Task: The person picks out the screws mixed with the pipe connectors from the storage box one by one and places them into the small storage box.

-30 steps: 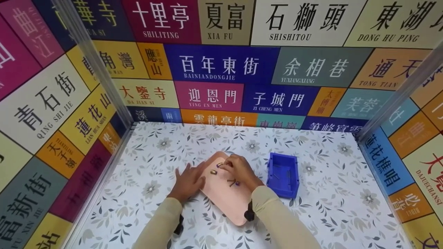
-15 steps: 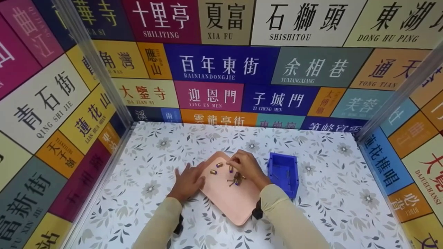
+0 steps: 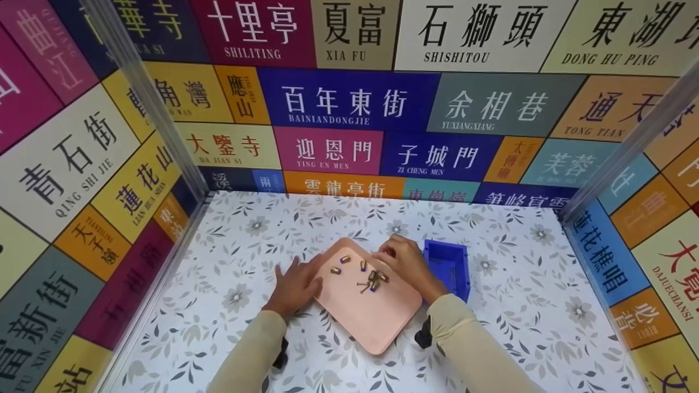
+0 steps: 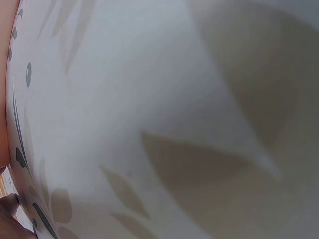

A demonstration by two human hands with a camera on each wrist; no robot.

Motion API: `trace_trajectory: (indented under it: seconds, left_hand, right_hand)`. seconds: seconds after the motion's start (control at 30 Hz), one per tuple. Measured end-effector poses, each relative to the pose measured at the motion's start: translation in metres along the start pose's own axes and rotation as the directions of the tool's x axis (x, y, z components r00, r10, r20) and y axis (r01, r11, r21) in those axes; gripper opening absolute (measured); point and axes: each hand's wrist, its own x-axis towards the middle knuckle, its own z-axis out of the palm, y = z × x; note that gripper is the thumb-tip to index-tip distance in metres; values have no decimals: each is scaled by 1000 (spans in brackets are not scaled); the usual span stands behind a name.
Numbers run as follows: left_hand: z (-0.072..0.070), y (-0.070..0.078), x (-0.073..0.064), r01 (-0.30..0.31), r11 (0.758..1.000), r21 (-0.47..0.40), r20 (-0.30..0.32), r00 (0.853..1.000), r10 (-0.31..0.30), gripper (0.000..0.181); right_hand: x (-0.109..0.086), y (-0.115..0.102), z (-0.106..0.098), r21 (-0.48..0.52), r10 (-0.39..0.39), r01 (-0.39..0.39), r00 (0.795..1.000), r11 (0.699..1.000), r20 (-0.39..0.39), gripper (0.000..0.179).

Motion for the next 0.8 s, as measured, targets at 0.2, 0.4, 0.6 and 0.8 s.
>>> trace_trajectory:
  seconds: [0.2, 0.4, 0.6, 0.8]
  left_hand:
    - [0, -2, 1, -18, 1000, -3, -17, 1000, 18, 63]
    - [3, -1, 1, 9, 1000, 6, -10, 1000, -9, 64]
    - [2, -1, 0, -7, 1000, -2, -24, 1000, 7, 64]
    - [2, 1, -1, 10, 1000, -16, -25, 1000, -10, 63]
  right_hand:
    - [-7, 3, -12, 6, 6, -6, 1000, 1000, -21, 16]
    - [-12, 6, -26, -23, 22, -23, 998, 999, -60, 16]
    - [-23, 16, -38, -23, 61, -63, 996, 998, -68, 17]
    - [-36, 29, -48, -28, 27, -30, 995, 999, -101, 15]
